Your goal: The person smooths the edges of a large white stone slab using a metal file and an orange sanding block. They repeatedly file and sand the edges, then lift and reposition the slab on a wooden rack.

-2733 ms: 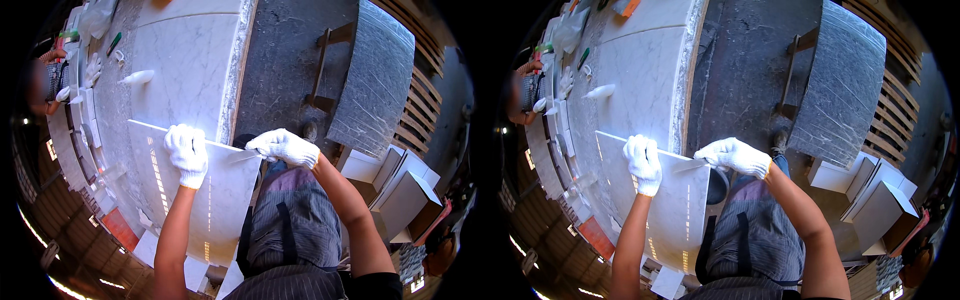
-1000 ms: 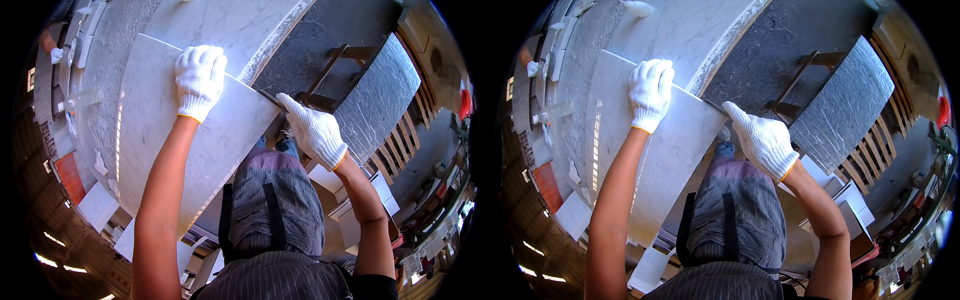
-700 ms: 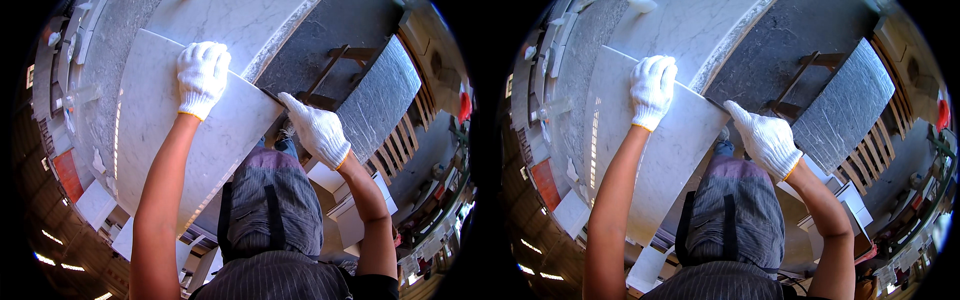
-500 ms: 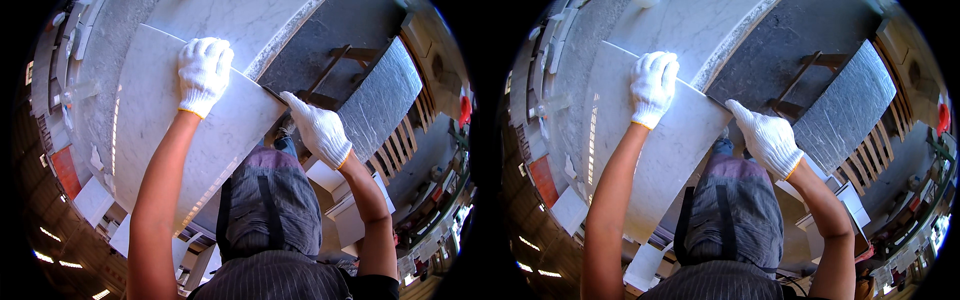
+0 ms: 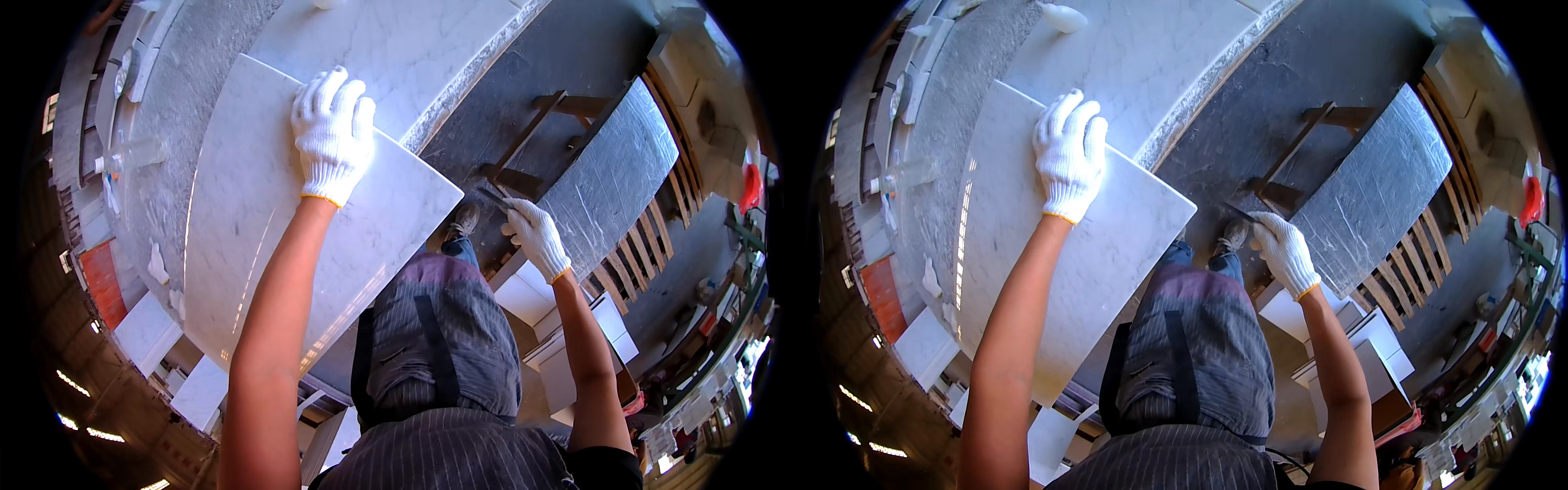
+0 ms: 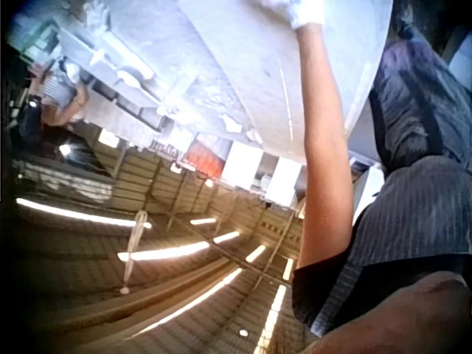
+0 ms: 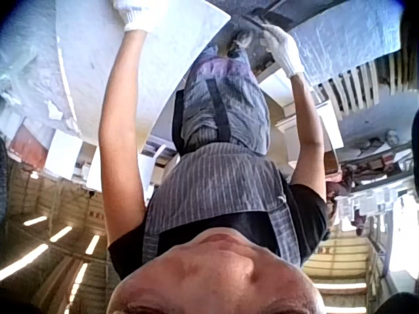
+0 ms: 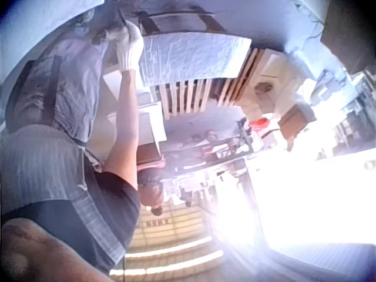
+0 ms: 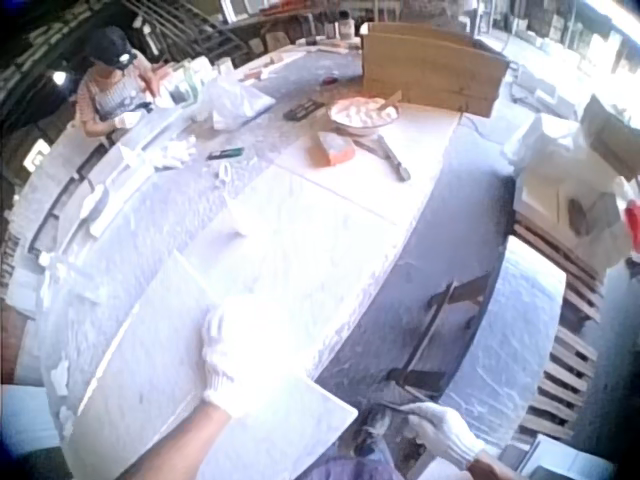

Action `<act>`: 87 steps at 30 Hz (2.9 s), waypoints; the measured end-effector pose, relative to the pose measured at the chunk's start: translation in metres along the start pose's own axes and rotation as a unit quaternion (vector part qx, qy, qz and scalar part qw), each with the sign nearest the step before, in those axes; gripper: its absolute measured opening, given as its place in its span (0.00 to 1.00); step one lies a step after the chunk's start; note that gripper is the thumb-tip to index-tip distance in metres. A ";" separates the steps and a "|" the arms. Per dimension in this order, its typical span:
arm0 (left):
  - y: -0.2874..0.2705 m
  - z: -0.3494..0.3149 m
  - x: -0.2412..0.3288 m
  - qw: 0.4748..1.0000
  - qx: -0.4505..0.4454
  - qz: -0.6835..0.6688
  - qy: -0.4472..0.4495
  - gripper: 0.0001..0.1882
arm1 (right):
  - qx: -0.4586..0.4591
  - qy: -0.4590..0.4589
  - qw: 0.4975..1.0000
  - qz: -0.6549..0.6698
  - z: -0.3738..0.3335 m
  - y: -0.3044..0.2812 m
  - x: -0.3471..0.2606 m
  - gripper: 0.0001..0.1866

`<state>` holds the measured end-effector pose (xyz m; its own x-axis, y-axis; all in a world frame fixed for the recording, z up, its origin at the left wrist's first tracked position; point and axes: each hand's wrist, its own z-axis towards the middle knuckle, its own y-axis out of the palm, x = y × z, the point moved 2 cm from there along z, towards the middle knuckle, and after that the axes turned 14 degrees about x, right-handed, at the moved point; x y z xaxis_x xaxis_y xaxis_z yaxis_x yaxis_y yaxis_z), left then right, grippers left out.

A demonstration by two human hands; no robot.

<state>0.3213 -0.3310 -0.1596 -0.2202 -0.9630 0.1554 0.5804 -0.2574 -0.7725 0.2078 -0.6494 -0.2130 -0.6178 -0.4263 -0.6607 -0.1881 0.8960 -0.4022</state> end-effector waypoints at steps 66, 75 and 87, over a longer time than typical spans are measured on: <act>0.004 0.009 -0.010 0.981 -0.034 0.159 -0.106 0.19 | -0.360 -0.195 0.907 -0.095 -0.109 -0.026 -0.096 0.38; 0.020 -0.005 -0.024 0.993 0.064 0.062 -0.083 0.23 | -0.262 0.019 0.924 0.279 -0.292 0.147 0.009 0.49; -0.012 -0.005 0.031 0.925 -0.079 -0.316 0.197 0.06 | 0.181 -0.033 0.905 0.383 -0.132 0.155 -0.040 0.48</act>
<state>0.3041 -0.3570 -0.1484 -0.7630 -0.5129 0.3933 0.1244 -0.7136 -0.6894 0.1022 -0.4771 -0.1655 -0.4115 0.2862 -0.8653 0.5464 0.8374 0.0171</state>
